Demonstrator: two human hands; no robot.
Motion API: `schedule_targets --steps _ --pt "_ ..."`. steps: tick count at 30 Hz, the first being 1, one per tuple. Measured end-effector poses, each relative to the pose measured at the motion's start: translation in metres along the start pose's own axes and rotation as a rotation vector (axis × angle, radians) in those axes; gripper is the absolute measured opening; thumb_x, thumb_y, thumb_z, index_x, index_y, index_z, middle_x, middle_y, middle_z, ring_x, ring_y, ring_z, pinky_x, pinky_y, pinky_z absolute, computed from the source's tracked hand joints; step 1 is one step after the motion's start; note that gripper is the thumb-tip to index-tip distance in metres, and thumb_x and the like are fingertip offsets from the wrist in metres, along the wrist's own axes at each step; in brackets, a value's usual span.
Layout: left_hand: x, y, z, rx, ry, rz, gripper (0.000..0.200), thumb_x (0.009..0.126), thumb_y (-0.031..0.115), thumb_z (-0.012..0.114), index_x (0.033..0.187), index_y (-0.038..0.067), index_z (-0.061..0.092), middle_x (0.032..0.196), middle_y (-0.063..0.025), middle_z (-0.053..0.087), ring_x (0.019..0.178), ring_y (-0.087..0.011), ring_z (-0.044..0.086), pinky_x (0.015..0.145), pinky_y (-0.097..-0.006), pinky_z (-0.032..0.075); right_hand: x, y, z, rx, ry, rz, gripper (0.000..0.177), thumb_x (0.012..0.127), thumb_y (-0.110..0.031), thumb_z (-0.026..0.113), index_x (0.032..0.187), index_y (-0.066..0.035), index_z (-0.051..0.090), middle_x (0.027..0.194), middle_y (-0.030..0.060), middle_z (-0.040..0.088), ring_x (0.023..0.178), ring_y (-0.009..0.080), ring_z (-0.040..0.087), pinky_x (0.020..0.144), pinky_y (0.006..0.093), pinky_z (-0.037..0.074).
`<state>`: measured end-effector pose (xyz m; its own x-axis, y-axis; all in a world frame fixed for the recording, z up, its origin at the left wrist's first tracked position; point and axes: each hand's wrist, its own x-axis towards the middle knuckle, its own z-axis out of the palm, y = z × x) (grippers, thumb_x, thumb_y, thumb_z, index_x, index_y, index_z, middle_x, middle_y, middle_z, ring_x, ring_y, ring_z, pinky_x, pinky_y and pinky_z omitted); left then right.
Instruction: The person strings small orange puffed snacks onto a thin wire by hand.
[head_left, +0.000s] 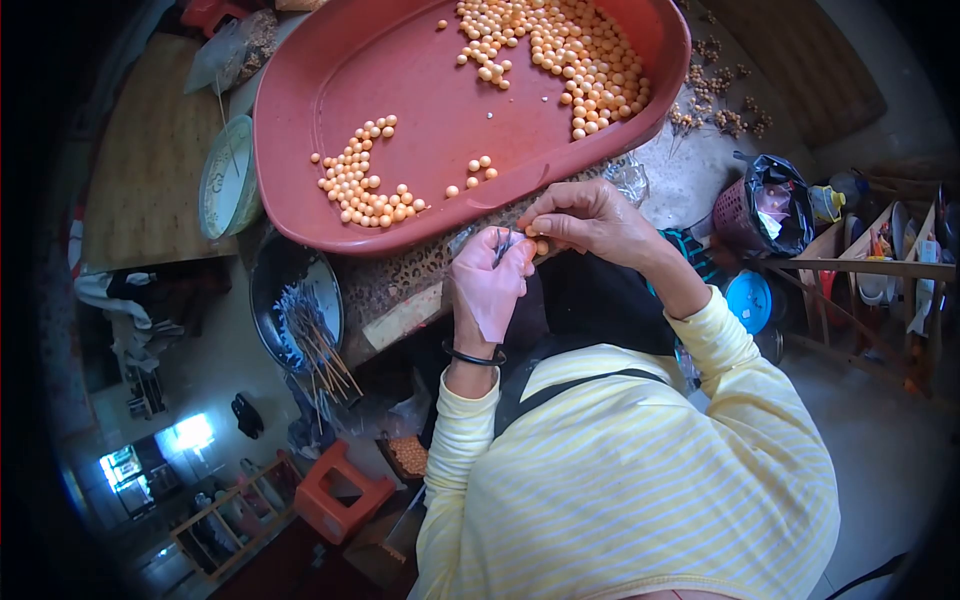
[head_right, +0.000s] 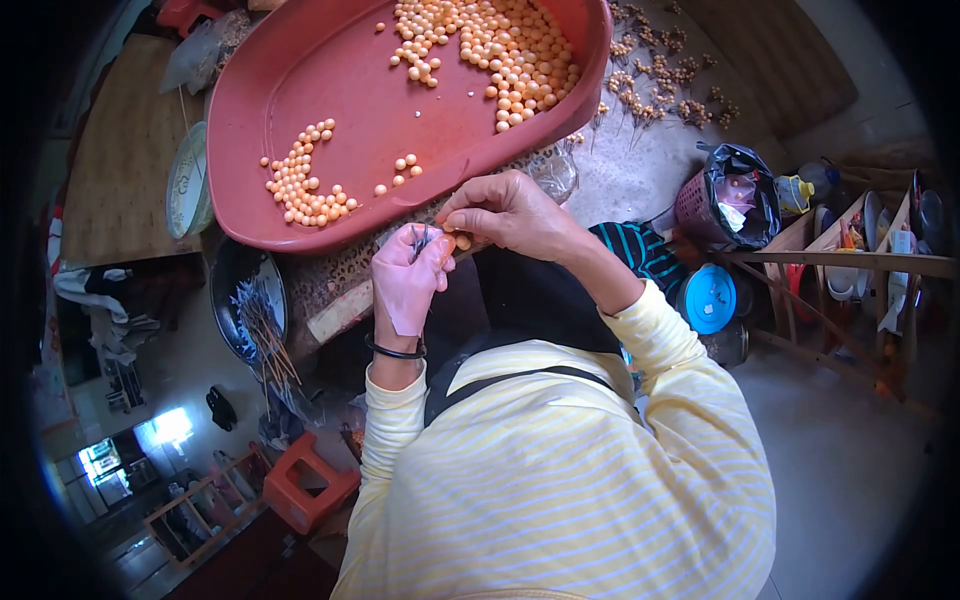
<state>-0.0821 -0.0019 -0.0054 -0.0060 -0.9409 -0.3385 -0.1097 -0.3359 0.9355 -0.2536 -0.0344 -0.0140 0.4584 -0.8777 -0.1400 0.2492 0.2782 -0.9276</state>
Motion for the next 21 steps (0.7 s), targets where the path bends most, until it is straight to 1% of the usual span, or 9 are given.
schedule_targets --steps 5,10,15,19,21 --pt "0.000 -0.001 0.000 -0.020 -0.005 0.016 0.007 0.085 0.006 0.060 0.090 0.001 0.060 0.066 -0.0038 0.058 0.052 -0.0067 0.047 0.045 -0.0163 0.036 0.003 0.008 0.000 0.006 0.011 -0.023 0.008 0.088 -0.003 0.060 0.091 0.001 0.066 0.076 0.0041 0.065 0.066 0.0076 0.058 0.059 0.0171 0.049" --pt "-0.001 -0.003 0.001 -0.015 -0.009 0.012 0.006 0.085 0.006 0.060 0.089 0.001 0.060 0.066 -0.0036 0.058 0.053 -0.0066 0.047 0.045 -0.0161 0.036 0.003 0.015 -0.002 -0.095 0.003 -0.070 0.008 0.088 -0.004 0.060 0.090 0.002 0.066 0.076 0.0046 0.065 0.065 0.0078 0.058 0.059 0.0175 0.049" --pt "0.002 -0.008 0.004 0.060 0.013 0.040 0.007 0.086 0.006 0.059 0.092 0.002 0.059 0.068 -0.0039 0.058 0.053 -0.0065 0.048 0.045 -0.0161 0.035 0.001 0.022 0.002 -0.132 0.035 -0.153 0.009 0.089 -0.005 0.060 0.093 0.002 0.065 0.080 0.0059 0.066 0.068 0.0097 0.062 0.063 0.0185 0.053" --pt "0.002 -0.008 0.003 -0.054 0.000 0.035 0.010 0.087 0.006 0.058 0.096 0.002 0.058 0.071 -0.0042 0.059 0.053 -0.0063 0.049 0.043 -0.0162 0.034 0.003 0.026 0.003 -0.103 0.117 -0.165 0.009 0.089 -0.005 0.060 0.092 0.002 0.065 0.080 0.0059 0.065 0.068 0.0089 0.060 0.064 0.0194 0.053" --pt "0.003 -0.007 0.000 -0.089 0.005 0.030 0.010 0.087 0.006 0.058 0.096 0.002 0.058 0.071 -0.0042 0.059 0.053 -0.0062 0.050 0.043 -0.0161 0.033 0.005 0.025 0.004 -0.120 0.118 -0.185 0.009 0.089 -0.004 0.060 0.092 0.002 0.065 0.079 0.0056 0.065 0.067 0.0086 0.059 0.063 0.0192 0.052"
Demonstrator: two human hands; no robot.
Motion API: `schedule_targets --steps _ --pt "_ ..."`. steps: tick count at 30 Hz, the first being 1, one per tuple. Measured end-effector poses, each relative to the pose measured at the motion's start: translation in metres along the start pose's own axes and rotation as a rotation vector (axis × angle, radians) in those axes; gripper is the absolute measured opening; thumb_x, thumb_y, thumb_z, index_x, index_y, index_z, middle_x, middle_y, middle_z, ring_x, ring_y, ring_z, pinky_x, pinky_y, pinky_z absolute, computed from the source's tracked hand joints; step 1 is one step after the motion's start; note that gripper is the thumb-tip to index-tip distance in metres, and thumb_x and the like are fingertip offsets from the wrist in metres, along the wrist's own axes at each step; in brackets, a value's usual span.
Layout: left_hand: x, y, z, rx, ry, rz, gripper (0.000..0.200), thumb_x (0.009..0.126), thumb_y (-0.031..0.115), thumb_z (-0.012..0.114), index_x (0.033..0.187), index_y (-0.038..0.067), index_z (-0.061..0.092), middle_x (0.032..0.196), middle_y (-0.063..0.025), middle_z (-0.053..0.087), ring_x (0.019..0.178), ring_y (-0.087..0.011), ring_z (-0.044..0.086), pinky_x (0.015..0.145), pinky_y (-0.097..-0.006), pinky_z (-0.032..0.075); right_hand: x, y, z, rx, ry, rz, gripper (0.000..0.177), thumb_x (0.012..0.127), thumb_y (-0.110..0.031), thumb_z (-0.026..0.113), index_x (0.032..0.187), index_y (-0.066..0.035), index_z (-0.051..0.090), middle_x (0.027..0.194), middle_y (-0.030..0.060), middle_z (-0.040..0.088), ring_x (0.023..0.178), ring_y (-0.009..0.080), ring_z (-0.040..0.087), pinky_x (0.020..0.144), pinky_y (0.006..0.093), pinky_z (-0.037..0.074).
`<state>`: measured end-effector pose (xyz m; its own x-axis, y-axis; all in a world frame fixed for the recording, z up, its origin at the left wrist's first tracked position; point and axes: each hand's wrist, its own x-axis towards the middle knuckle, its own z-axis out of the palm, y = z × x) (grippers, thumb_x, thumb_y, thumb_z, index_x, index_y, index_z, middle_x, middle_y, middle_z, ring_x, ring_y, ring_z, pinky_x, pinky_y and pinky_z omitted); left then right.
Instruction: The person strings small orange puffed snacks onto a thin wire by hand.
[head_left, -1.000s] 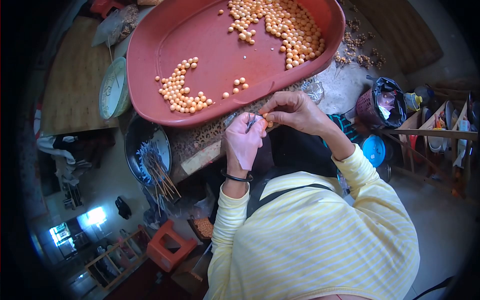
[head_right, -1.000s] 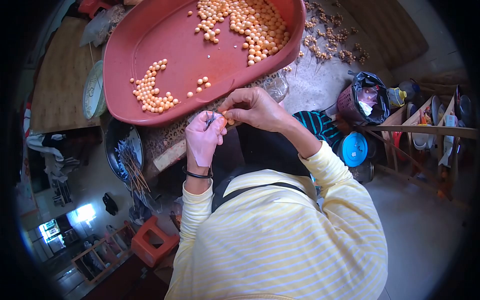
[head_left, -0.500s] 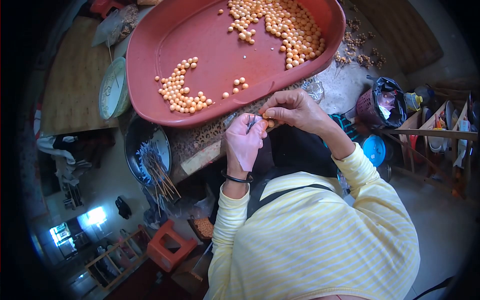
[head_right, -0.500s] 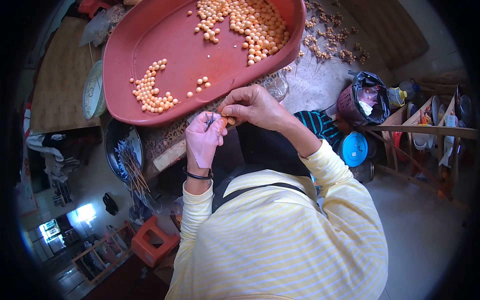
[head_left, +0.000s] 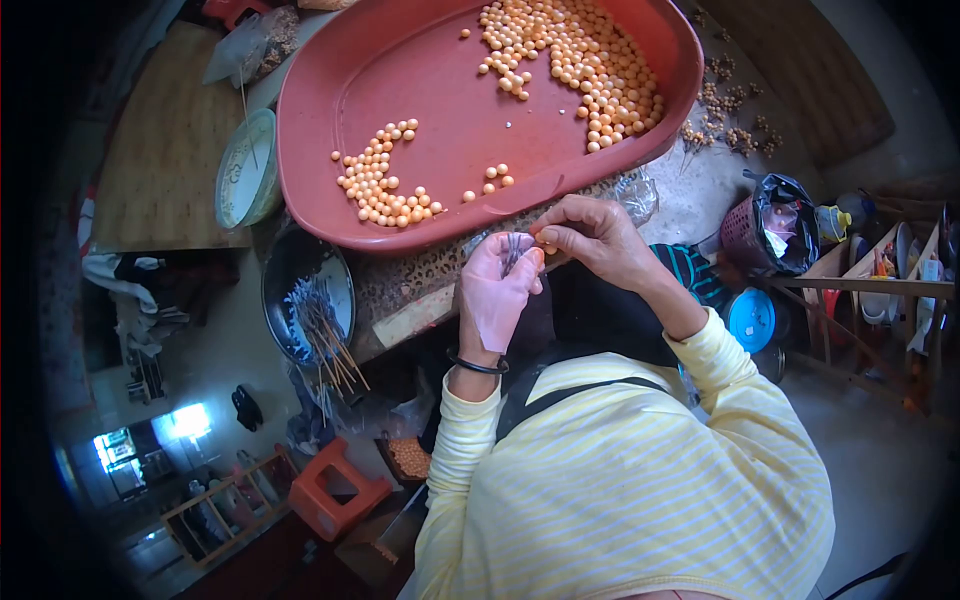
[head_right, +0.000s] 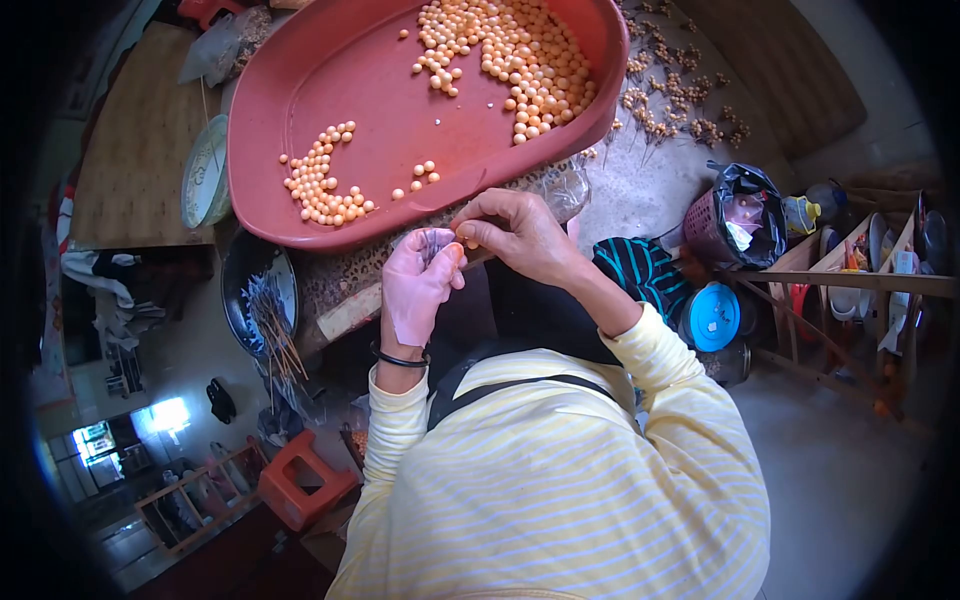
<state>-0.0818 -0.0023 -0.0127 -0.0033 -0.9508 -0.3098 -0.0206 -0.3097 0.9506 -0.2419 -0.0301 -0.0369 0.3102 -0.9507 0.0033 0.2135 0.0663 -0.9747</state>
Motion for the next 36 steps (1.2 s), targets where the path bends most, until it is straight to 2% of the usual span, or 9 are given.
schedule_targets --steps 3,9,19,24,28,36 --pt "0.000 0.001 -0.003 -0.111 0.005 -0.031 0.010 0.088 0.006 0.057 0.098 0.002 0.057 0.073 -0.0042 0.060 0.052 -0.0062 0.050 0.043 -0.0159 0.033 0.001 -0.003 0.001 -0.049 0.015 -0.045 0.008 0.087 -0.002 0.060 0.091 0.002 0.066 0.077 0.0046 0.063 0.064 0.0080 0.055 0.060 0.0184 0.048" --pt "-0.001 0.002 0.001 -0.086 0.026 -0.027 0.009 0.089 0.006 0.056 0.097 0.003 0.057 0.072 -0.0037 0.059 0.051 -0.0061 0.049 0.042 -0.0155 0.032 -0.001 -0.007 0.002 0.013 0.022 0.007 0.008 0.087 -0.002 0.060 0.091 0.002 0.066 0.076 0.0046 0.063 0.066 0.0079 0.055 0.061 0.0187 0.047" --pt "0.001 -0.003 0.003 -0.092 0.050 0.000 0.007 0.090 0.005 0.055 0.096 0.003 0.057 0.071 -0.0031 0.058 0.050 -0.0059 0.049 0.042 -0.0151 0.032 -0.001 0.003 0.004 -0.190 0.051 -0.108 0.008 0.087 -0.002 0.059 0.090 0.002 0.065 0.075 0.0036 0.062 0.065 0.0074 0.053 0.059 0.0189 0.046" --pt "0.003 0.004 -0.003 -0.092 0.017 -0.053 0.011 0.089 0.005 0.056 0.099 0.002 0.057 0.073 -0.0040 0.059 0.052 -0.0065 0.050 0.043 -0.0149 0.033 0.001 0.001 0.006 -0.171 0.076 -0.141 0.008 0.086 -0.002 0.060 0.091 0.002 0.065 0.074 0.0027 0.061 0.062 0.0070 0.051 0.056 0.0189 0.043" --pt "0.007 0.000 -0.013 -0.215 -0.096 -0.079 0.016 0.088 0.005 0.057 0.103 0.001 0.056 0.080 -0.0061 0.060 0.058 -0.0080 0.053 0.046 -0.0152 0.036 -0.001 -0.006 0.010 -0.102 0.046 -0.079 0.010 0.086 -0.005 0.061 0.093 0.001 0.065 0.075 0.0020 0.060 0.061 0.0071 0.048 0.055 0.0194 0.040" --pt "0.003 -0.002 -0.023 -0.206 -0.070 -0.012 0.018 0.087 0.004 0.057 0.105 0.000 0.055 0.086 -0.0070 0.061 0.064 -0.0092 0.055 0.050 -0.0163 0.039 0.001 0.008 0.011 -0.150 0.172 -0.111 0.011 0.086 -0.006 0.061 0.094 0.002 0.065 0.076 0.0021 0.060 0.060 0.0071 0.048 0.054 0.0193 0.039"
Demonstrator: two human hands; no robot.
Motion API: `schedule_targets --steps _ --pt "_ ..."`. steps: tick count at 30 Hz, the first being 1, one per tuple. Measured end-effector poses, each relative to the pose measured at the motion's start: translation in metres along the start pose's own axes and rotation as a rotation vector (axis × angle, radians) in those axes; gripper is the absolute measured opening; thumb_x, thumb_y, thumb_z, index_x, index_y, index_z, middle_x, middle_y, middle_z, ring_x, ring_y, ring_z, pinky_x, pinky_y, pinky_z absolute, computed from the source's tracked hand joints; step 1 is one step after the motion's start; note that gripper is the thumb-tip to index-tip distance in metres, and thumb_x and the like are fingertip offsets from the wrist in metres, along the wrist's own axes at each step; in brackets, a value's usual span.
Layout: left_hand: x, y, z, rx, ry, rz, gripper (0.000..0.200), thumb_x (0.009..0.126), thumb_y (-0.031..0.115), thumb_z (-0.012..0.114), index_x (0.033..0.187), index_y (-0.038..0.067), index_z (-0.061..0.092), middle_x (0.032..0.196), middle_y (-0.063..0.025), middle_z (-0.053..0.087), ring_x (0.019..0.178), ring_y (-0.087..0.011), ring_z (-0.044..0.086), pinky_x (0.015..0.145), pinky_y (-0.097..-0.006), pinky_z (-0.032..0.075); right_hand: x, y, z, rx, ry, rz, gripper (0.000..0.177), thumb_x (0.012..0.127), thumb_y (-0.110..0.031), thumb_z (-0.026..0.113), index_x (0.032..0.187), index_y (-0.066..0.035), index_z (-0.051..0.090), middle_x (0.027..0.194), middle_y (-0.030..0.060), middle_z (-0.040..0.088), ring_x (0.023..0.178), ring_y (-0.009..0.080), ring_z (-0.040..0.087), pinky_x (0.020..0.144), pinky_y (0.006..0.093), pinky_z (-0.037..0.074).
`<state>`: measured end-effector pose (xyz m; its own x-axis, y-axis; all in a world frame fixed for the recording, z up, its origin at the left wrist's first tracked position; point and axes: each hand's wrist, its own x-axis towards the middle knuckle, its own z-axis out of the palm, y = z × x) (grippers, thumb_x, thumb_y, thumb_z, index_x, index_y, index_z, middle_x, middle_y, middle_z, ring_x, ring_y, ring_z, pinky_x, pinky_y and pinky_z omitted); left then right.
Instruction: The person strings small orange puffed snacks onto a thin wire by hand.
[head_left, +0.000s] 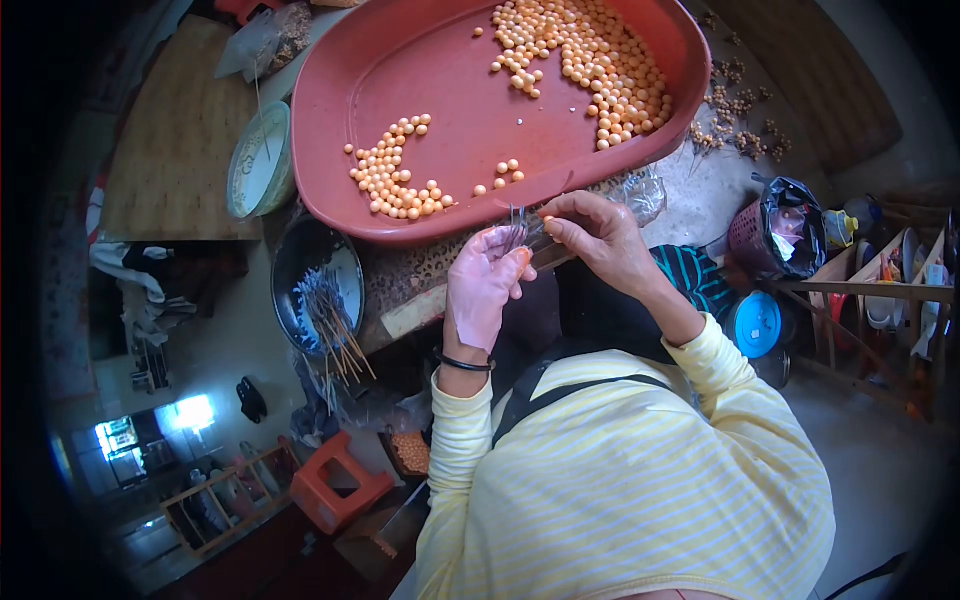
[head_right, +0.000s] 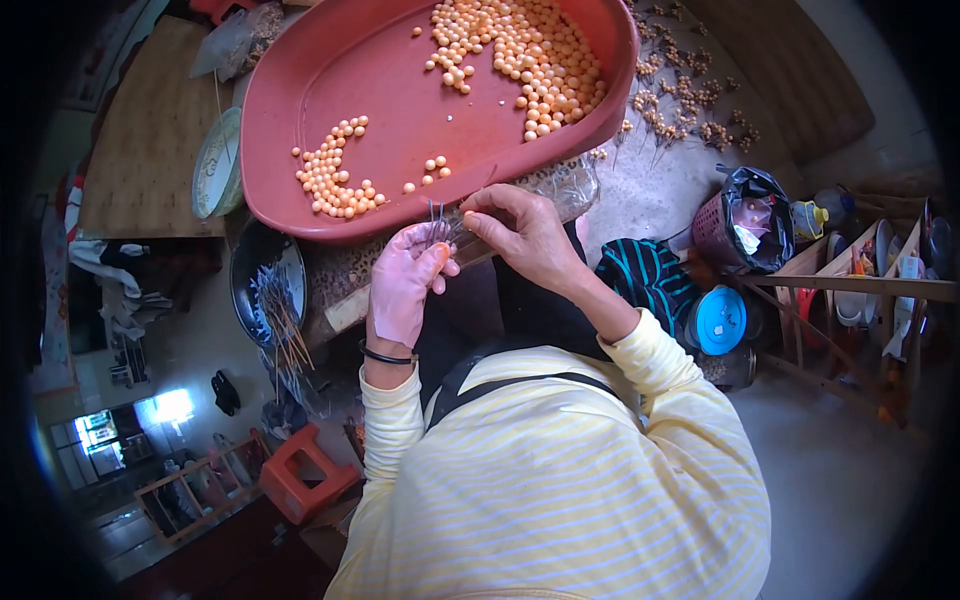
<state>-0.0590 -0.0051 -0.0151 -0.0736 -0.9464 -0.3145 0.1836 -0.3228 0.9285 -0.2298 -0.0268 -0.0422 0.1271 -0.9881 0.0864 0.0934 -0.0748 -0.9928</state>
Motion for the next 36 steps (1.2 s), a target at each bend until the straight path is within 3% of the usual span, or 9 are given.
schedule_targets --steps 7,13,18,22,27,36 --pt "0.005 -0.005 0.000 -0.042 0.052 0.011 0.019 0.088 0.004 0.057 0.105 0.000 0.054 0.087 -0.0080 0.061 0.064 -0.0095 0.056 0.051 -0.0157 0.041 -0.003 0.000 -0.002 -0.130 -0.035 -0.036 0.013 0.090 -0.008 0.060 0.099 0.001 0.065 0.080 0.0018 0.061 0.065 0.0074 0.050 0.058 0.0178 0.042" --pt "0.006 -0.005 -0.003 -0.029 0.077 0.004 0.016 0.088 0.004 0.057 0.103 0.000 0.055 0.084 -0.0078 0.061 0.062 -0.0088 0.055 0.051 -0.0149 0.040 0.002 -0.006 -0.001 -0.041 -0.049 0.013 0.012 0.086 -0.006 0.061 0.094 0.002 0.065 0.075 0.0027 0.060 0.059 0.0078 0.046 0.054 0.0199 0.039" --pt "0.006 -0.006 -0.005 -0.091 0.100 0.004 0.013 0.088 0.004 0.057 0.101 0.001 0.057 0.082 -0.0076 0.060 0.057 -0.0074 0.051 0.049 -0.0139 0.038 0.021 -0.016 -0.007 -0.247 0.021 -0.157 0.011 0.084 -0.007 0.062 0.089 0.002 0.065 0.075 0.0051 0.059 0.059 0.0131 0.050 0.053 0.0249 0.041" --pt "0.007 -0.008 -0.004 -0.125 0.121 0.011 0.013 0.088 0.004 0.058 0.100 0.001 0.059 0.081 -0.0074 0.060 0.055 -0.0061 0.047 0.046 -0.0130 0.035 0.043 -0.013 0.000 -0.863 0.198 -0.518 0.011 0.081 -0.011 0.062 0.081 0.000 0.063 0.076 0.0087 0.058 0.062 0.0224 0.056 0.054 0.0324 0.045" --pt "0.007 -0.010 -0.006 -0.136 0.102 0.021 0.013 0.087 0.004 0.059 0.100 0.001 0.060 0.078 -0.0066 0.060 0.053 -0.0048 0.044 0.045 -0.0124 0.032 0.057 -0.020 0.010 -1.149 0.101 -0.407 0.013 0.079 -0.013 0.060 0.073 -0.002 0.061 0.077 0.0110 0.057 0.068 0.0296 0.058 0.055 0.0376 0.046" --pt "0.003 -0.003 0.006 -0.127 0.154 -0.025 0.011 0.087 0.005 0.059 0.097 0.002 0.062 0.074 -0.0046 0.059 0.053 -0.0028 0.044 0.043 -0.0111 0.029 0.068 -0.016 0.008 -1.146 0.020 -0.349 0.010 0.077 -0.012 0.061 0.076 -0.002 0.061 0.076 0.0100 0.058 0.063 0.0288 0.057 0.055 0.0359 0.046"
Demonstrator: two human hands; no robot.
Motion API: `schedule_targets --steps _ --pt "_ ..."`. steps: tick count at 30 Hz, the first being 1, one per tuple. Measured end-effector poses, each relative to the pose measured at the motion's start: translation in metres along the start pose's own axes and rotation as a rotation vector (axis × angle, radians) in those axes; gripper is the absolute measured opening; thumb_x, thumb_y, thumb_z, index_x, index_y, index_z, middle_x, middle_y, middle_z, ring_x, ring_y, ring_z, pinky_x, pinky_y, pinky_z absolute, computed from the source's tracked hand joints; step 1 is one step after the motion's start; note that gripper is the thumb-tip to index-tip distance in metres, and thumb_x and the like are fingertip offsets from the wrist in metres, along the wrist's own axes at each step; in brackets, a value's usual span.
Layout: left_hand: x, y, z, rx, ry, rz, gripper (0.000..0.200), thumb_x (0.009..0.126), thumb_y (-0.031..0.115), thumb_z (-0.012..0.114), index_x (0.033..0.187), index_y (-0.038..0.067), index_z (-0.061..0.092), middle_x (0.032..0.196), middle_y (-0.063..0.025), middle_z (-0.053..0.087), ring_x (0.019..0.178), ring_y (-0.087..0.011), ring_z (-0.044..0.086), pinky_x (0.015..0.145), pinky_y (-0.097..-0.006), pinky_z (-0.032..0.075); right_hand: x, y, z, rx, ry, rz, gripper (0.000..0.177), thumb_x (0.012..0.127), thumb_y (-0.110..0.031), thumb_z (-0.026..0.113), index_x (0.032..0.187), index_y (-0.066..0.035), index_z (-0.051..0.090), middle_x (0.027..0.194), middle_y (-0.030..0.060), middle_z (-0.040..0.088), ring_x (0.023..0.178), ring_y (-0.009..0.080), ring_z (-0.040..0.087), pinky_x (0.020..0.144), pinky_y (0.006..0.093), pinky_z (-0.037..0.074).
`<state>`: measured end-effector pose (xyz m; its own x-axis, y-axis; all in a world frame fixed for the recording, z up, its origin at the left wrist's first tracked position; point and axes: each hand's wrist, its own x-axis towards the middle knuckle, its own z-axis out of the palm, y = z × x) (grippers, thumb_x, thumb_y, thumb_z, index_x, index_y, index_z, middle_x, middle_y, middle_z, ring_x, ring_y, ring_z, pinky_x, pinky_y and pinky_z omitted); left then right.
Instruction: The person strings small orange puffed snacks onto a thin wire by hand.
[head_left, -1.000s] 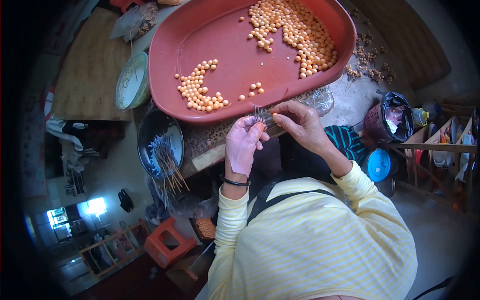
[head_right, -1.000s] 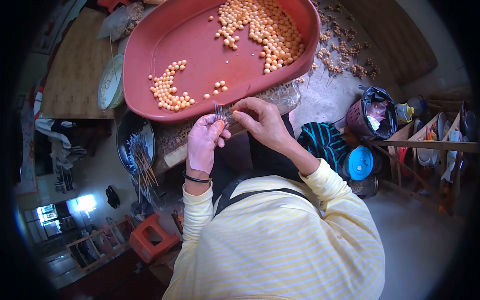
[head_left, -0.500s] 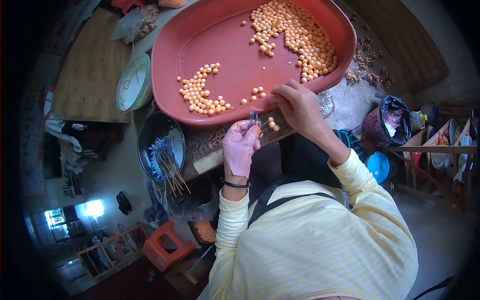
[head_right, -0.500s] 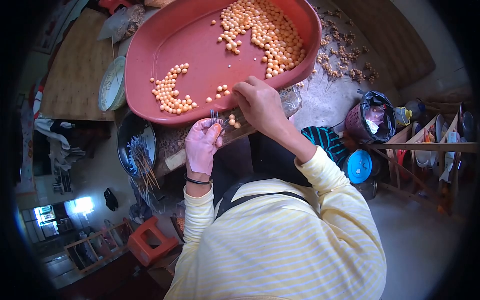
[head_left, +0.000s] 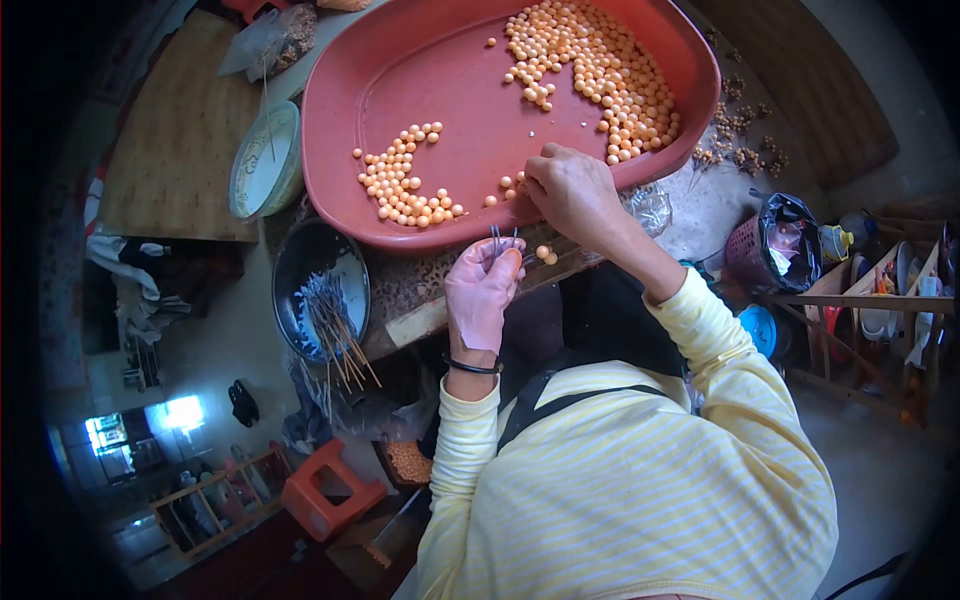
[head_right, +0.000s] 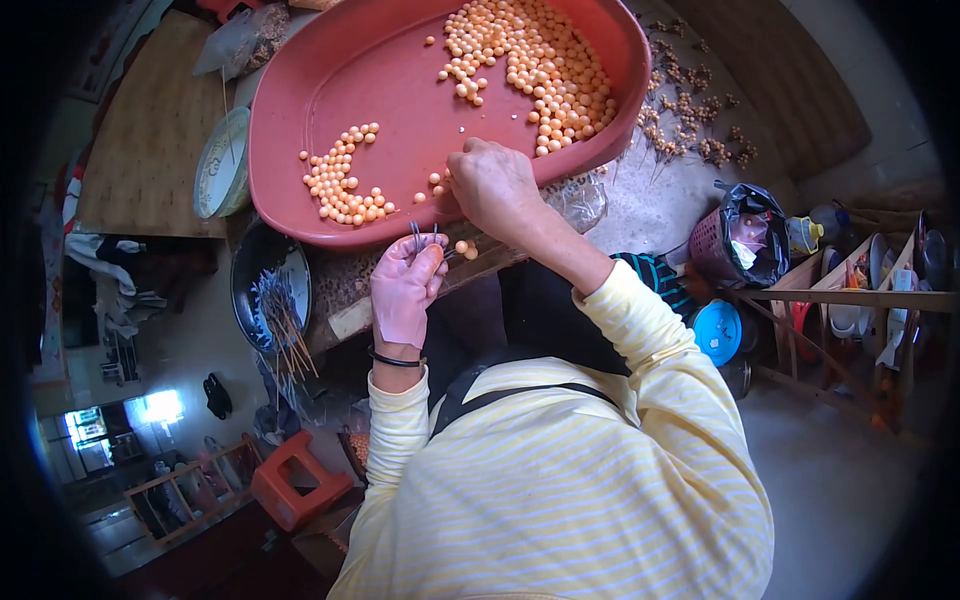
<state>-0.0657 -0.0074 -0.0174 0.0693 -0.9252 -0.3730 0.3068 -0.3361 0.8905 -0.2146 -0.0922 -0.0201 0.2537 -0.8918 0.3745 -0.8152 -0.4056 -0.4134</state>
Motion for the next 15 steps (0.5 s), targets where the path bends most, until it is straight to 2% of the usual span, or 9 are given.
schedule_targets --steps 2,6,12,15 --pt "-0.001 0.001 0.001 0.002 0.015 0.002 0.011 0.087 0.005 0.059 0.097 0.002 0.062 0.074 -0.0043 0.059 0.053 -0.0025 0.044 0.043 -0.0110 0.028 -0.001 0.002 0.000 0.026 0.004 0.001 0.009 0.077 -0.011 0.062 0.077 -0.002 0.061 0.076 0.0094 0.058 0.062 0.0281 0.057 0.055 0.0351 0.045" --pt "-0.004 0.004 0.000 -0.059 0.009 -0.045 0.011 0.086 0.003 0.060 0.096 -0.001 0.064 0.081 -0.0033 0.063 0.060 -0.0044 0.050 0.048 -0.0114 0.034 -0.010 0.009 -0.008 0.320 0.130 0.040 0.008 0.077 -0.008 0.063 0.082 -0.002 0.062 0.076 0.0083 0.061 0.061 0.0214 0.057 0.055 0.0299 0.045" --pt "-0.005 0.006 0.000 -0.004 0.032 -0.040 0.011 0.086 0.003 0.060 0.095 -0.001 0.064 0.082 -0.0037 0.063 0.060 -0.0050 0.050 0.050 -0.0117 0.036 -0.018 0.008 -0.026 0.603 0.140 0.143 0.008 0.081 -0.006 0.060 0.087 -0.001 0.062 0.076 0.0091 0.064 0.062 0.0191 0.059 0.055 0.0292 0.046" --pt "-0.005 0.008 0.000 0.030 0.015 -0.051 0.010 0.086 0.003 0.060 0.095 -0.001 0.064 0.081 -0.0036 0.063 0.059 -0.0055 0.050 0.052 -0.0128 0.037 -0.030 0.003 -0.031 0.918 0.100 0.251 0.011 0.086 -0.008 0.059 0.093 -0.001 0.064 0.078 0.0056 0.065 0.062 0.0125 0.057 0.055 0.0234 0.044"
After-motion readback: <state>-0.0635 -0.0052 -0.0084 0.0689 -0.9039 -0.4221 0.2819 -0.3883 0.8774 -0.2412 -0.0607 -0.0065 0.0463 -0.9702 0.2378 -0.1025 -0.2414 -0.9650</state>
